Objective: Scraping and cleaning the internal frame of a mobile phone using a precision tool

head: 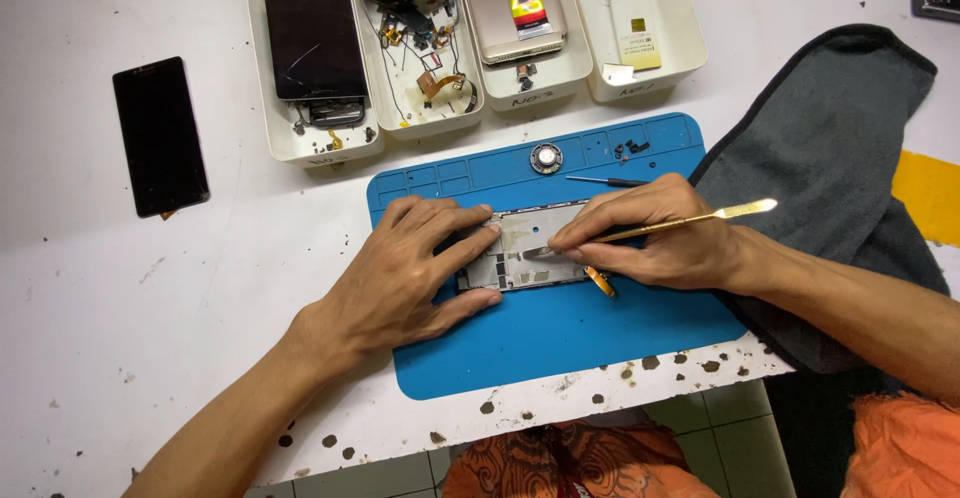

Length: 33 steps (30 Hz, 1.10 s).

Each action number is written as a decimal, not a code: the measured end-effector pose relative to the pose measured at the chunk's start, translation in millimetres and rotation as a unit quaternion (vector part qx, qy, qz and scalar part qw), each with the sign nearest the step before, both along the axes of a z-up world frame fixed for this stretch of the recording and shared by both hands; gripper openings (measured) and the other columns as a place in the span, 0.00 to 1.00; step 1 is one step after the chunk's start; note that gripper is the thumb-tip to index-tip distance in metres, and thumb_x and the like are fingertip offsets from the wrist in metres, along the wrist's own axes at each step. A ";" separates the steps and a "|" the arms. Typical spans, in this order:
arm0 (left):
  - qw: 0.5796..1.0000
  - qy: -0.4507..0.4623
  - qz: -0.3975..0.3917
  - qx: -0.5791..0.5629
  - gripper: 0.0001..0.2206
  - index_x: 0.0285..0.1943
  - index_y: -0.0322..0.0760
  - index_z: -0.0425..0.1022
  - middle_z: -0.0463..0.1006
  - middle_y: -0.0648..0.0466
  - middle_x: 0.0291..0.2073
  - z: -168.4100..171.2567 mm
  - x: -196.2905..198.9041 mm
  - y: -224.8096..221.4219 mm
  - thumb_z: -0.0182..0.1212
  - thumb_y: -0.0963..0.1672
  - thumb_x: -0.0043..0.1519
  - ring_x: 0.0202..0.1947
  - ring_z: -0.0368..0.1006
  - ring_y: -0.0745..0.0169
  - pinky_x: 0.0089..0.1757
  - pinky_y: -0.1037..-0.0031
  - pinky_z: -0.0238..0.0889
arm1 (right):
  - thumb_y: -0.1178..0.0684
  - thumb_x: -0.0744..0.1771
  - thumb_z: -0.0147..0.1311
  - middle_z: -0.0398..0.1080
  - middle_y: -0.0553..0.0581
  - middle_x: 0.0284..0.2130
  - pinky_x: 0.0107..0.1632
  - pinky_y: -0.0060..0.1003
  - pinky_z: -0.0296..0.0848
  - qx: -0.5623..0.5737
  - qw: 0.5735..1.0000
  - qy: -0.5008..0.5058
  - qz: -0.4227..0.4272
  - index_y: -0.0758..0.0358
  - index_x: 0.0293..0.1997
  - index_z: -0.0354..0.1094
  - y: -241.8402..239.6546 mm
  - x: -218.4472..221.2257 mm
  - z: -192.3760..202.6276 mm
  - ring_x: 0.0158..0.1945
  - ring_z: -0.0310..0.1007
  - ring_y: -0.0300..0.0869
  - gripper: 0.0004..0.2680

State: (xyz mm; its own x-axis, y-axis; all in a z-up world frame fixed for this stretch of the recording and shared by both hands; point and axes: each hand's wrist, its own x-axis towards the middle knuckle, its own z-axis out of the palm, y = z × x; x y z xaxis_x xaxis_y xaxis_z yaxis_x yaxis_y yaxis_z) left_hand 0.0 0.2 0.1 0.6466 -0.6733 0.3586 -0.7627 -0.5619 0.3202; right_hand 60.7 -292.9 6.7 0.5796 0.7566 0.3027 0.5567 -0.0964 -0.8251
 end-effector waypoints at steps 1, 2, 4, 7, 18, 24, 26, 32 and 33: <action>1.000 0.000 0.000 0.000 0.25 0.62 0.32 0.74 0.76 0.40 0.59 1.0 0.0 0.0 0.64 0.54 0.65 0.54 0.74 0.41 0.53 0.53 0.63 | 0.62 0.64 0.62 0.82 0.59 0.38 0.48 0.30 0.85 0.000 1.000 0.000 0.000 0.65 0.42 0.78 0.4 -0.1 -2.1 0.43 0.85 0.43 0.06; 1.000 -0.001 0.000 -0.001 0.25 0.61 0.32 0.74 0.76 0.40 0.59 1.8 0.0 -0.4 0.64 0.54 0.65 0.54 0.74 0.41 0.52 0.54 0.63 | 0.63 0.64 0.63 0.81 0.60 0.39 0.49 0.31 0.86 0.019 1.000 -0.017 0.007 0.67 0.43 0.78 0.4 -0.4 -4.3 0.44 0.85 0.44 0.06; 1.000 -0.003 0.000 -0.001 0.24 0.61 0.32 0.74 0.76 0.41 0.58 2.4 0.1 -0.9 0.64 0.53 0.65 0.54 0.73 0.42 0.52 0.54 0.63 | 0.63 0.64 0.64 0.81 0.60 0.39 0.50 0.32 0.86 0.037 0.999 -0.033 0.015 0.68 0.43 0.77 -0.3 -0.4 -4.0 0.44 0.85 0.45 0.06; 1.000 -0.003 0.000 0.000 0.25 0.61 0.32 0.74 0.76 0.40 0.58 1.9 0.3 -0.8 0.64 0.54 0.65 0.54 0.73 0.42 0.52 0.54 0.63 | 0.63 0.64 0.62 0.82 0.59 0.39 0.49 0.30 0.86 0.009 1.000 0.004 0.001 0.65 0.43 0.78 -1.3 0.4 -0.5 0.44 0.85 0.42 0.06; 1.000 0.002 0.002 0.004 0.25 0.62 0.32 0.74 0.76 0.40 0.59 0.8 -0.6 -0.3 0.64 0.54 0.64 0.54 0.74 0.42 0.53 0.53 0.62 | 0.63 0.64 0.63 0.81 0.61 0.39 0.50 0.31 0.86 0.028 1.000 0.002 0.013 0.68 0.42 0.78 -0.4 -0.1 -0.9 0.43 0.85 0.45 0.05; 1.000 -0.005 0.002 -0.002 0.25 0.61 0.32 0.74 0.77 0.40 0.58 -1.2 -0.4 -0.6 0.64 0.54 0.64 0.54 0.74 0.41 0.53 0.53 0.63 | 0.64 0.63 0.64 0.80 0.64 0.39 0.50 0.36 0.87 0.072 0.995 -0.046 0.044 0.71 0.42 0.76 2.6 0.1 -4.9 0.43 0.86 0.48 0.06; 1.000 -0.005 0.002 0.000 0.25 0.61 0.32 0.74 0.76 0.39 0.59 -1.4 -0.7 -0.5 0.64 0.54 0.64 0.54 0.74 0.41 0.53 0.53 0.63 | 0.64 0.63 0.64 0.80 0.63 0.41 0.51 0.38 0.87 0.074 0.995 -0.042 0.060 0.70 0.44 0.76 1.0 0.9 -7.4 0.45 0.85 0.49 0.07; 1.000 -0.004 0.001 0.001 0.25 0.62 0.32 0.74 0.76 0.40 0.59 0.9 -0.2 -0.3 0.64 0.54 0.64 0.54 0.74 0.41 0.53 0.53 0.63 | 0.63 0.63 0.64 0.81 0.63 0.40 0.50 0.34 0.87 0.069 0.996 -0.034 0.033 0.70 0.44 0.76 -0.5 0.1 -6.2 0.44 0.85 0.47 0.07; 1.000 -0.003 0.000 0.000 0.25 0.62 0.32 0.74 0.76 0.40 0.59 1.2 -0.3 -0.3 0.64 0.54 0.65 0.55 0.74 0.41 0.53 0.53 0.63 | 0.63 0.64 0.64 0.81 0.62 0.40 0.50 0.32 0.87 0.058 0.998 -0.030 0.018 0.69 0.44 0.77 -2.0 0.1 -6.4 0.44 0.85 0.46 0.07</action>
State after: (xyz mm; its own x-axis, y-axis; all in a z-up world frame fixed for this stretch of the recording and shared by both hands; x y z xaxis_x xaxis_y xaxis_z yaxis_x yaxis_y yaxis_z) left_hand -0.2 -0.1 1.3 0.6441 -0.6737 0.3622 -0.7649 -0.5615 0.3158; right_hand 60.7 -294.9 0.2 0.5309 0.7339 0.4238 0.6075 0.0191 -0.7941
